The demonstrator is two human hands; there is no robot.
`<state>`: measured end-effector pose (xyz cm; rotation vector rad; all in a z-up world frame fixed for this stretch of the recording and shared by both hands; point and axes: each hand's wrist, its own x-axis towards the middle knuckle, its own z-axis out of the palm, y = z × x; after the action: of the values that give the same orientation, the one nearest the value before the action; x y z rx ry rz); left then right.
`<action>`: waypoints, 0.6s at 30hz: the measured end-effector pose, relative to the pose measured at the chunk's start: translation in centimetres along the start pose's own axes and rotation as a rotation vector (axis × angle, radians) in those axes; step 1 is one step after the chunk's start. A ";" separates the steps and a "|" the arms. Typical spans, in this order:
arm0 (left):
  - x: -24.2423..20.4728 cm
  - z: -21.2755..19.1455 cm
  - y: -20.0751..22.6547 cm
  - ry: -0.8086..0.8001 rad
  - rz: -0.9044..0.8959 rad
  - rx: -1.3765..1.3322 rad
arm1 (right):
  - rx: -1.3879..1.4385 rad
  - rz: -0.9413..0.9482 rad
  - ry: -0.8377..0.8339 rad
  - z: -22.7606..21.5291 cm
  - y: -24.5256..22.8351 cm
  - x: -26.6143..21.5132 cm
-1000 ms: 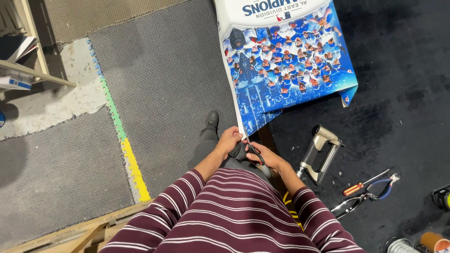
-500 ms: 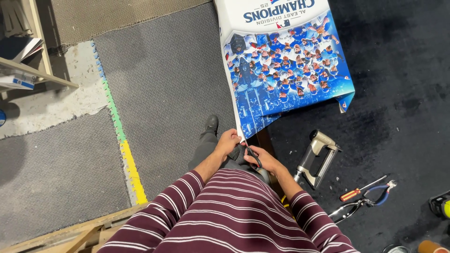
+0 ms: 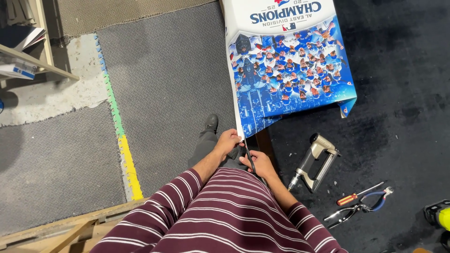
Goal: Attaching a poster to a wooden stretcher frame using a staple gun and trimming the excess edges with scissors.
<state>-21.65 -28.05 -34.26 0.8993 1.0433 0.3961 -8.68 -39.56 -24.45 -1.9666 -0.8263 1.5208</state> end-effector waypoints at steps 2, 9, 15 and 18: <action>0.4 -0.3 -0.4 -0.005 0.006 0.008 | 0.003 0.016 -0.015 -0.2 -1.6 -0.6; 0.1 -0.4 0.1 -0.044 -0.014 0.012 | 0.061 0.108 -0.046 -0.2 -7.7 -2.5; 0.7 -0.7 -0.7 -0.063 -0.022 -0.058 | 0.013 0.120 -0.010 0.3 -5.9 -1.5; 0.6 -0.9 -0.6 -0.100 -0.046 -0.093 | 0.004 0.118 -0.025 0.3 -3.9 0.0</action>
<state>-22.24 -27.60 -35.28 0.8025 0.9447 0.3546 -9.60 -36.93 -21.71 -2.0289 -0.7282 1.6158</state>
